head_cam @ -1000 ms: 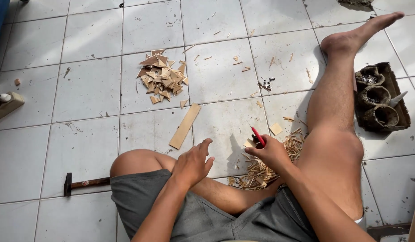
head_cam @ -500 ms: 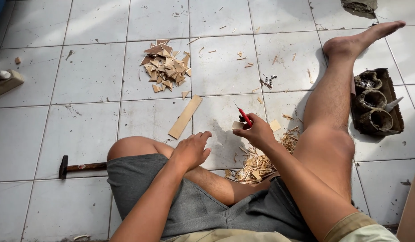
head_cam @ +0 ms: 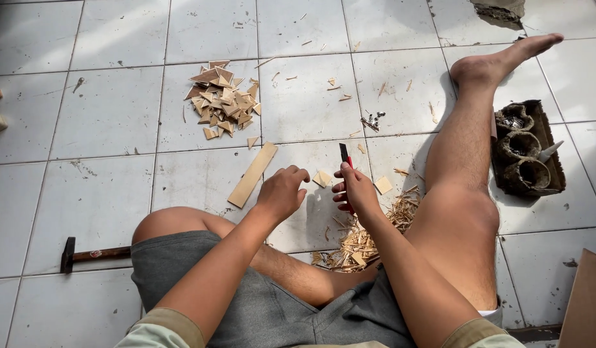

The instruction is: The person carves a small wooden block using a utility knife to shave off thin layers.

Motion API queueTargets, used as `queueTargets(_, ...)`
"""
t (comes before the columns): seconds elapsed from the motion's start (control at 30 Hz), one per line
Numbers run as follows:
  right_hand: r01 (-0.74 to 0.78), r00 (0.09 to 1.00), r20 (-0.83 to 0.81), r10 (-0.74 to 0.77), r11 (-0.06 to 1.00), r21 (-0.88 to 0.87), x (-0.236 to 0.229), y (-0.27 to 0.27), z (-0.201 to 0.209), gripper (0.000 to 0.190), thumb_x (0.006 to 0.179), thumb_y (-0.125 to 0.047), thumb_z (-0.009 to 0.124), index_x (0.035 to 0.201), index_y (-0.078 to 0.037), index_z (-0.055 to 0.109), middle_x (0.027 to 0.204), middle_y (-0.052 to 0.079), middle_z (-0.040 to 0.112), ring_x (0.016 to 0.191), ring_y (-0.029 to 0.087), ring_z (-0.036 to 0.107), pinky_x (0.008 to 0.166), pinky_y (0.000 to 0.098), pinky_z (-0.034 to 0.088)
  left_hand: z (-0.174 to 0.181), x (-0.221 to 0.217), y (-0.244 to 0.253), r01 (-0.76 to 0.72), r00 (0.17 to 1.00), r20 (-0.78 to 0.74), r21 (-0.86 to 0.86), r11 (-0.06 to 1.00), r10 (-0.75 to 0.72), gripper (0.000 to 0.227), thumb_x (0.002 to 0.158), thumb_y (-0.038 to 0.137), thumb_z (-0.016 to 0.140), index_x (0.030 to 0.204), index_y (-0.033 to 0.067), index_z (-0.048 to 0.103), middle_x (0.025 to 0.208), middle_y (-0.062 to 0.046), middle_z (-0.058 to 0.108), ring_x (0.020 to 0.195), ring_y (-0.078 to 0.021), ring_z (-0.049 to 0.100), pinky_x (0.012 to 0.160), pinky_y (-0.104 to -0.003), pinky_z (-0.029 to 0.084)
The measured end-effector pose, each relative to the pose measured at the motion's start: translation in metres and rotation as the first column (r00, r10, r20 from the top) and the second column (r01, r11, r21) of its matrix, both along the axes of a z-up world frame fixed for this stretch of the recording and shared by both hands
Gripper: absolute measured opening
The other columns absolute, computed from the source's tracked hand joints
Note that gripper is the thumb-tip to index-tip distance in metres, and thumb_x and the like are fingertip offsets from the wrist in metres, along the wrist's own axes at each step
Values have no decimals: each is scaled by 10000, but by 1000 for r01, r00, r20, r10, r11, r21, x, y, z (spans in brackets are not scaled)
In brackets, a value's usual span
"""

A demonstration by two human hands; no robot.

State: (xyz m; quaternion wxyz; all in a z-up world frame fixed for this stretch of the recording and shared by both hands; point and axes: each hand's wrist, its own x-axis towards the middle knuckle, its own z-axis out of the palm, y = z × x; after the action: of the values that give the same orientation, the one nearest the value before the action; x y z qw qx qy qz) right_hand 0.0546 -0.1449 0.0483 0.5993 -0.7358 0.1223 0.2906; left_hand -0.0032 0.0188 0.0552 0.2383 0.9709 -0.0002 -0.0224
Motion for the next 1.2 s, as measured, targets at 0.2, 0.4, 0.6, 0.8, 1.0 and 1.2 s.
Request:
queueTargets(0.2,-120,990,47,132,972,-201,-5,-1,-1,410,898,-389,436,1048,-30,565,701,153,635,565,220,640,474,311,539,-31,1,-22,82,987,118,220,972,-110,290,788,147,568,1077,158,548,1103,-71,549,1031,-287,522,733,-419,490)
queueTargets(0.4,-296,946,23,323,893,-339,-3,18,7,363,926,-335,387,1061,-24,516,744,160,630,544,211,631,477,290,535,-58,10,-7,-12,986,166,230,973,-27,88,843,261,568,876,201,623,894,1,618,808,-180,595,606,-306,523)
queueTargets(0.6,-446,815,25,579,655,-610,-7,21,-20,398,920,-345,377,1061,-3,524,850,224,629,699,327,663,602,367,549,-70,13,-1,-13,967,251,206,978,-40,136,846,292,562,793,191,635,826,9,613,724,-145,594,558,-264,523)
queueTargets(0.8,-478,774,2,633,587,-654,-15,26,-2,407,916,-342,364,1054,6,523,866,238,620,757,357,655,654,415,543,-70,14,-7,-41,945,324,242,970,-41,104,814,253,602,757,176,644,823,39,623,710,-132,586,528,-241,521)
queueTargets(1.0,-488,768,-20,640,564,-666,-15,30,1,421,918,-354,348,1058,4,519,882,252,619,771,383,649,666,453,533,-75,14,-3,-55,965,262,189,980,3,128,840,285,570,784,187,632,844,43,626,646,-128,606,527,-247,522)
queueTargets(1.2,-545,716,-93,692,471,-694,-9,31,-12,415,923,-350,323,1060,-8,515,880,244,621,762,371,651,660,455,530,-68,8,-6,-79,973,225,152,985,44,112,839,272,554,811,188,624,884,61,619,624,-145,623,517,-268,530)
